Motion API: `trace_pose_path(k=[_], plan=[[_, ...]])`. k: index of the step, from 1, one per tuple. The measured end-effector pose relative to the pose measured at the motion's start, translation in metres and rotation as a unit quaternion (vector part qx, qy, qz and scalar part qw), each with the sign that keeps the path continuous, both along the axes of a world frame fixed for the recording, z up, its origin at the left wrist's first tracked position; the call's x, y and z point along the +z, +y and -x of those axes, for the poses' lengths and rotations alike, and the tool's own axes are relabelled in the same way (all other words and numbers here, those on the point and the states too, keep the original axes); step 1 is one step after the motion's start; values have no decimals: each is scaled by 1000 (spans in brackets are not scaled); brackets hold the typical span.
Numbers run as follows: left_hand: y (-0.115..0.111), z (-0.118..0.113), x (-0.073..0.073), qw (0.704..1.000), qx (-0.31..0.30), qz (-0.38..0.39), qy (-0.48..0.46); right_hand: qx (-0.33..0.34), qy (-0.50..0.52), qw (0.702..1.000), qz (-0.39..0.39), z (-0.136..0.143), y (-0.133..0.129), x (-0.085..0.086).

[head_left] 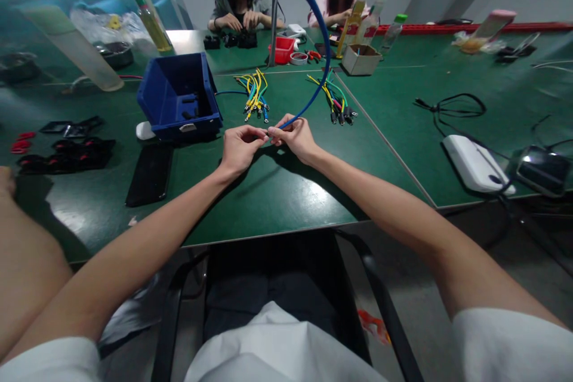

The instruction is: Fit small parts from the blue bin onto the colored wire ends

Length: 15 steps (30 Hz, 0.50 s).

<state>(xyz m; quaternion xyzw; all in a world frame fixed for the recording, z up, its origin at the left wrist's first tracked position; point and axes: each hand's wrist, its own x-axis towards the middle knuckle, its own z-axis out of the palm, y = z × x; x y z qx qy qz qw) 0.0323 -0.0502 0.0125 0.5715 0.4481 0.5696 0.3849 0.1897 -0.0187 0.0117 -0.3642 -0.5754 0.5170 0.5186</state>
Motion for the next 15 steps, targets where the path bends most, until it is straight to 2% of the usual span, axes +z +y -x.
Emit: trace_pose_path(k=[15], plan=[[4,3,-5,1000,-5,4,27,2,-19,1000,-18,-1,2,-3]])
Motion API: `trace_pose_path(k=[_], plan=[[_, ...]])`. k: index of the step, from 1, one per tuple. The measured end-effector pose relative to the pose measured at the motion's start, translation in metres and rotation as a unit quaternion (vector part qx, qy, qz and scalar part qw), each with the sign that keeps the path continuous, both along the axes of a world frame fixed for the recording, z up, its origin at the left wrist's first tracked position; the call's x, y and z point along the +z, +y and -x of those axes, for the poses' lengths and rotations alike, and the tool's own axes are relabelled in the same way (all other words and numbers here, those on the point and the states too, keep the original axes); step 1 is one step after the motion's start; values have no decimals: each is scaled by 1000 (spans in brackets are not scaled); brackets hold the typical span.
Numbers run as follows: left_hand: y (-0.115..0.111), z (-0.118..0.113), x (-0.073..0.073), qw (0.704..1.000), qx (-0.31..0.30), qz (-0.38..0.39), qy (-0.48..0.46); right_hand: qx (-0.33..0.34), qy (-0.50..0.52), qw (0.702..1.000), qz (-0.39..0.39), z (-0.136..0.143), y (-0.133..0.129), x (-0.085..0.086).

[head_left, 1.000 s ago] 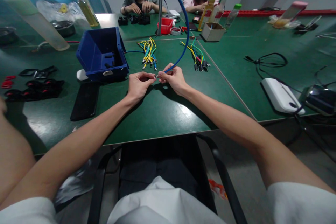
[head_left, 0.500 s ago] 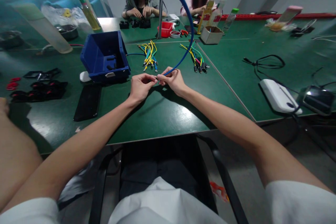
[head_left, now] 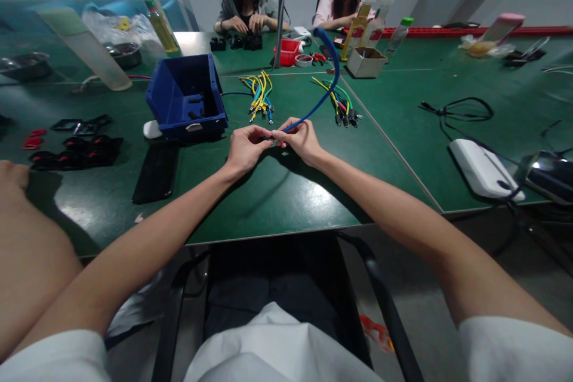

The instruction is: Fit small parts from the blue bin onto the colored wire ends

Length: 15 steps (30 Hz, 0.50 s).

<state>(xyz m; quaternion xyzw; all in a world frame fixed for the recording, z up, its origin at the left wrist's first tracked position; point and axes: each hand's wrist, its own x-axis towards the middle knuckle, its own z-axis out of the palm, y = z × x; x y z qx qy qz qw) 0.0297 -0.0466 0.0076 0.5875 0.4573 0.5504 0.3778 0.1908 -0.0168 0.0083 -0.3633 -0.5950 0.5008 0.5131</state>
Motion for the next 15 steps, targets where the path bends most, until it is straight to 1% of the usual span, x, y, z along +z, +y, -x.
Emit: trace_pose_path(k=[5,8,12,15], plan=[[3,1,3,1000,-22,2,-11,-8,11,1000,-3,0,3,-4],[6,3,2,999,-33,3,-24,-21,16,1000,-5,0,5,-5],[11,5,-3,998,-12,51,-33,-55,19,998,6,0,7,-6],[11,5,-2,996,-10,82,-34,-62,18,998,9,0,7,-6]])
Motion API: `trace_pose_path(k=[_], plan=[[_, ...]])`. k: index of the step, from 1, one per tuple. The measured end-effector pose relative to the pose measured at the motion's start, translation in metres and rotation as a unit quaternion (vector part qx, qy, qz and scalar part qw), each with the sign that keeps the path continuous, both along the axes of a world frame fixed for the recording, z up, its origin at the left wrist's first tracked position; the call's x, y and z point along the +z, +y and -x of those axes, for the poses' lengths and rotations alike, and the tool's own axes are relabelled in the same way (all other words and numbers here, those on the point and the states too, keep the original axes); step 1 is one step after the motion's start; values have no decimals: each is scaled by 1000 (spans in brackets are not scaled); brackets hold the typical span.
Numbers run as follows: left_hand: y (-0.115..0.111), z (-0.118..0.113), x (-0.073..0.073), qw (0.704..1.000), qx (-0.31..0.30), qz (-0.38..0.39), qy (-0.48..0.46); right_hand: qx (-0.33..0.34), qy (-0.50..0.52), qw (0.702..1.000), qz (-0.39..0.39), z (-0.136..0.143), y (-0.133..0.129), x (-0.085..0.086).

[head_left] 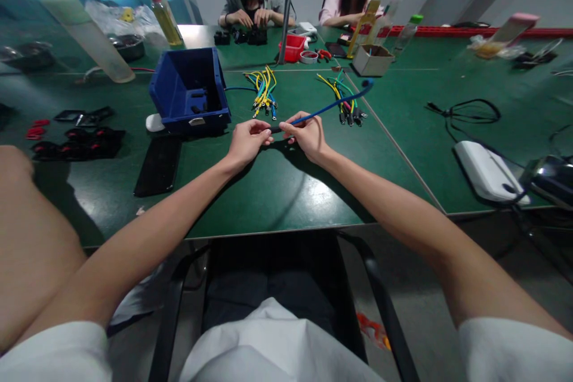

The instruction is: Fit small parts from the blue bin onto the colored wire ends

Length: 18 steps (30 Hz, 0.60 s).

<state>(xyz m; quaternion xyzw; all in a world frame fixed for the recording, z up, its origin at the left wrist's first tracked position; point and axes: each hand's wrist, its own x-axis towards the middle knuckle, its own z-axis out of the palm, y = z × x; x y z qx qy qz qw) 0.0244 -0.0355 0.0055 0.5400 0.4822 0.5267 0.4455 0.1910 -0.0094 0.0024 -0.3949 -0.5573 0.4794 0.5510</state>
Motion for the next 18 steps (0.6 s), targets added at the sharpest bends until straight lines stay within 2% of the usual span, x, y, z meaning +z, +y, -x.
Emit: trace_pose_path(k=[7,18], plan=[[-4,-2,6,999,-9,11,-36,-3,-10,1000,14,-3,-1,2],[-4,-1,1,998,-15,-39,-49,8,-9,1000,4,-7,-3,3]])
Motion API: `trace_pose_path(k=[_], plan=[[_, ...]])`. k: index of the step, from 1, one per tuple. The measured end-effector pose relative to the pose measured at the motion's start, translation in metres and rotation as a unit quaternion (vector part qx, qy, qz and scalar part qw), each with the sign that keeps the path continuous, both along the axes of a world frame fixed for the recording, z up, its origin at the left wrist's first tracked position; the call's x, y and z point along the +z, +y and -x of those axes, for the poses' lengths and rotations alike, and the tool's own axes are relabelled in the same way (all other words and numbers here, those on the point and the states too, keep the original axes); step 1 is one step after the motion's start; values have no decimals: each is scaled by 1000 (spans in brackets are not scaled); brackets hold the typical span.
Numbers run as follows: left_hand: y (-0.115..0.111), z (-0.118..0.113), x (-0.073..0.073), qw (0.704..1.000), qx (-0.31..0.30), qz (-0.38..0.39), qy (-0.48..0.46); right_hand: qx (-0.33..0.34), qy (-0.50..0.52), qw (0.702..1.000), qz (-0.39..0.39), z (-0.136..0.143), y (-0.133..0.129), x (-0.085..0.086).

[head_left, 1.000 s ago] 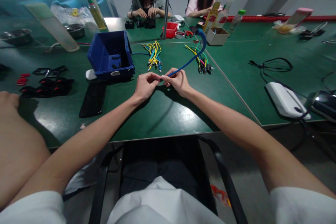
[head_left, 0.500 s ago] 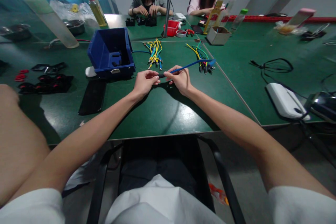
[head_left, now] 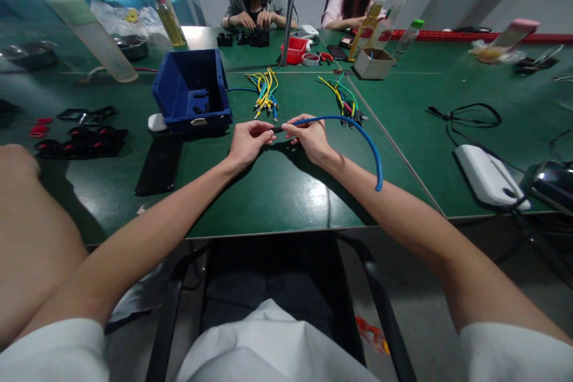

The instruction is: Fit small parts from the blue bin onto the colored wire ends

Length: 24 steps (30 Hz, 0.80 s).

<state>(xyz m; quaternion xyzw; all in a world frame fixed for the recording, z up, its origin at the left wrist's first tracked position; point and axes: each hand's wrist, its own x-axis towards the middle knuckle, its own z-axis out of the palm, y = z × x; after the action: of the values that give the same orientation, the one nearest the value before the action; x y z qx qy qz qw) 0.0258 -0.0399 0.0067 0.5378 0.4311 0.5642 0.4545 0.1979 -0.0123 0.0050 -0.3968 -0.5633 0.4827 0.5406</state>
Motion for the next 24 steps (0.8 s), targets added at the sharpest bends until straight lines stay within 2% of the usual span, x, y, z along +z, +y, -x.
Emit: trace_pose_path(k=[6,24], plan=[[-3,-1,4,998,30,-19,44,13,-10,1000,3,-2,-2,3],[-5,-1,6,993,31,-50,98,6,-20,1000,11,-2,-1,4]])
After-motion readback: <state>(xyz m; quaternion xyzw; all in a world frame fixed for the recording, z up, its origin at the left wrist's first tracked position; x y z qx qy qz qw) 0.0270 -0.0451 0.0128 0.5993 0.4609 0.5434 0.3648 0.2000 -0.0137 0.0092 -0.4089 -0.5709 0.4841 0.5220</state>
